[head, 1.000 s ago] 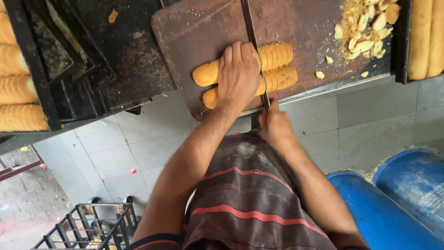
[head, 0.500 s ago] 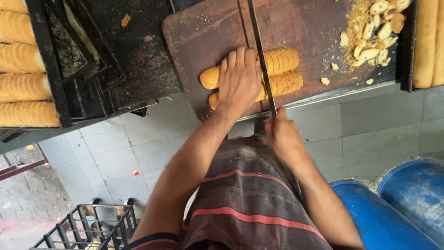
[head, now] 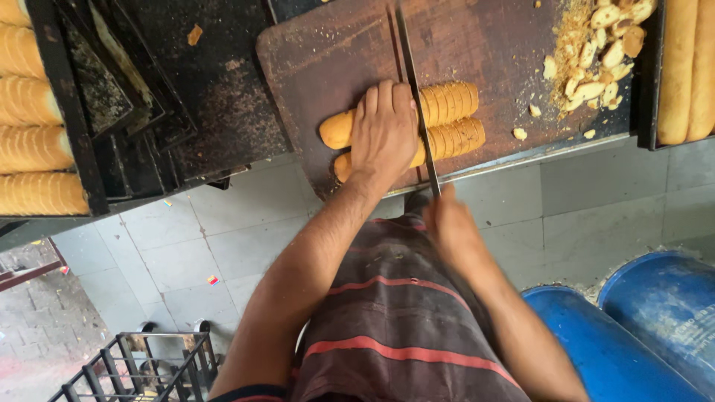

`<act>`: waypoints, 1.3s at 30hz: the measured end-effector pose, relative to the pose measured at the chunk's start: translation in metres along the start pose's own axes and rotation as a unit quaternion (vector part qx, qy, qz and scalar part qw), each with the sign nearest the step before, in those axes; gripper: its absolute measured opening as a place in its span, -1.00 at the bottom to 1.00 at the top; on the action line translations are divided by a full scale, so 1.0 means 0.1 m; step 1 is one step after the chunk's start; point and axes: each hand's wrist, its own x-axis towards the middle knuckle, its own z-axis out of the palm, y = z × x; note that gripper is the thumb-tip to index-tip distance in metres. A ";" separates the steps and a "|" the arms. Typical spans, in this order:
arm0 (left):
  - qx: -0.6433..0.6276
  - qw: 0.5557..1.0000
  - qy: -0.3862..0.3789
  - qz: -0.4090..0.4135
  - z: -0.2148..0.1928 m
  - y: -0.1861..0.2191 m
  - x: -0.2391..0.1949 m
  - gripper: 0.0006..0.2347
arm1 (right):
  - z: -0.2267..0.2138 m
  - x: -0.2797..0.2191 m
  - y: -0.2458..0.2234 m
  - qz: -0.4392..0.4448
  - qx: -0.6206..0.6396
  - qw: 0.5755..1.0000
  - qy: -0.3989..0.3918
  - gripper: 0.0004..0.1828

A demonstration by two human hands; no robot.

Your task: The person slices long, cylindrical bread rolls into thin, uniform pieces using a long serrated knife on a wooden cutting board. The person handles the bread rolls one by one, aligning them on the board before cutting, and then transfers the sliced pieces to a metal tray.

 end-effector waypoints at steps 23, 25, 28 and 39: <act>0.004 1.000 -0.002 0.002 0.05 -0.03 -0.05 -0.86 | 0.15 0.16 0.00 0.020 0.004 0.999 0.028 -0.70; -0.018 1.000 -0.003 0.003 0.02 -0.05 -0.03 -0.84 | -0.05 0.21 -0.18 0.018 0.021 0.999 0.042 -0.74; -0.042 0.999 0.014 0.005 -0.03 -0.06 -0.07 -0.80 | -0.26 0.13 -0.37 0.023 0.005 0.999 0.048 -0.78; 0.012 1.000 -0.005 -0.004 -0.06 -0.08 -0.07 -0.83 | -0.02 0.06 -0.20 0.055 -0.002 0.998 0.028 -0.77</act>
